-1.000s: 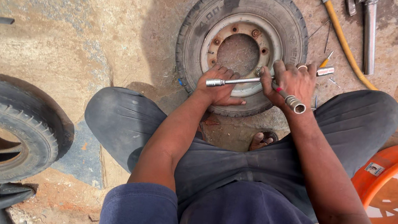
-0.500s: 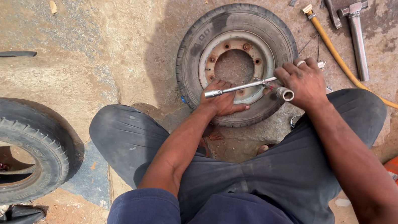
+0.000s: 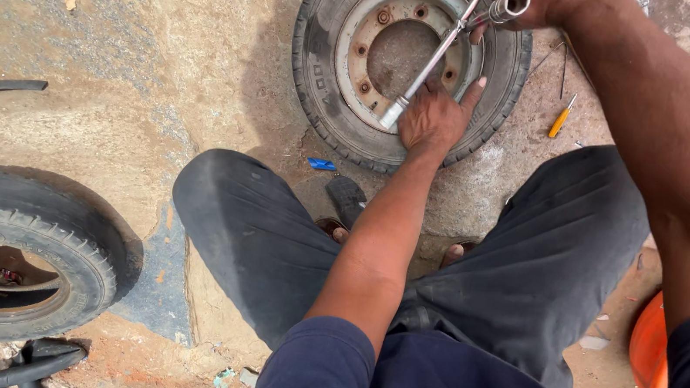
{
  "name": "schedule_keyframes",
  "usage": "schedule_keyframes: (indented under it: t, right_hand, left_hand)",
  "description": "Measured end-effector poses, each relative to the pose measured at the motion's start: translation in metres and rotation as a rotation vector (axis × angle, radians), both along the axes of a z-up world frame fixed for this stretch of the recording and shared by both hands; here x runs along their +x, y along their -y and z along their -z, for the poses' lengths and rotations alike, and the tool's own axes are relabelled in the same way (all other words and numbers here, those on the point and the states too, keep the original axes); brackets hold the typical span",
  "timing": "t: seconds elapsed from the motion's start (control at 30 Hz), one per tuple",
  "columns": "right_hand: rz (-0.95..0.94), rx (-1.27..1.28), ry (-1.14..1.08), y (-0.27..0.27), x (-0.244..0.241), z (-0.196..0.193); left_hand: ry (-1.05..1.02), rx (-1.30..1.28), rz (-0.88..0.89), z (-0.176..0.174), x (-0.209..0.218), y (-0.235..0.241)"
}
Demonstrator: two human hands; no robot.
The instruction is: The person sits on the ground and uses a socket wrench to tighten the lug nuts on a tire rim. They then connect an air hose to the valve stem to inflate the tire and check the pressure.
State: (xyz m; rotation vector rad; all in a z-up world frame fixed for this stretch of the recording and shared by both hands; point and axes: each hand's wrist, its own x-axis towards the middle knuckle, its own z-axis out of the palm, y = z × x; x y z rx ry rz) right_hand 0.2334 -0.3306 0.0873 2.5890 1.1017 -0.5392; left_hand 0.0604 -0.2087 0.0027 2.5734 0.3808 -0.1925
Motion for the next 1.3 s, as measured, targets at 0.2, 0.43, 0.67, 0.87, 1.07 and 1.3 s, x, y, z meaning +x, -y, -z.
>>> schedule_keyframes:
  t: [0.2,0.43,0.67,0.87,1.07,1.3]
  right_hand:
    - [0.702,0.136,0.132,-0.014,-0.107,-0.013]
    - [0.531,0.374,-0.412,0.028,-0.067,-0.030]
    - [0.720,0.704,-0.542,0.022,-0.080,-0.046]
    - [0.738,0.707,-0.547,0.018,-0.080,-0.050]
    - [0.541,0.340,-0.514,0.007,-0.064,-0.044]
    - [0.517,0.481,-0.519,-0.006,-0.055,-0.036]
  left_hand:
    - [-0.238,0.026,0.063,-0.012,0.007,-0.004]
    - [-0.325,-0.018,0.062,-0.033,0.008,-0.008]
    - [-0.333,-0.017,0.089,-0.026,0.012,-0.007]
    - [-0.310,0.012,0.091,-0.019,0.013,-0.005]
    - [-0.395,-0.015,0.110,-0.033,0.016,-0.007]
    - [-0.403,-0.054,0.090,-0.038,0.019,-0.010]
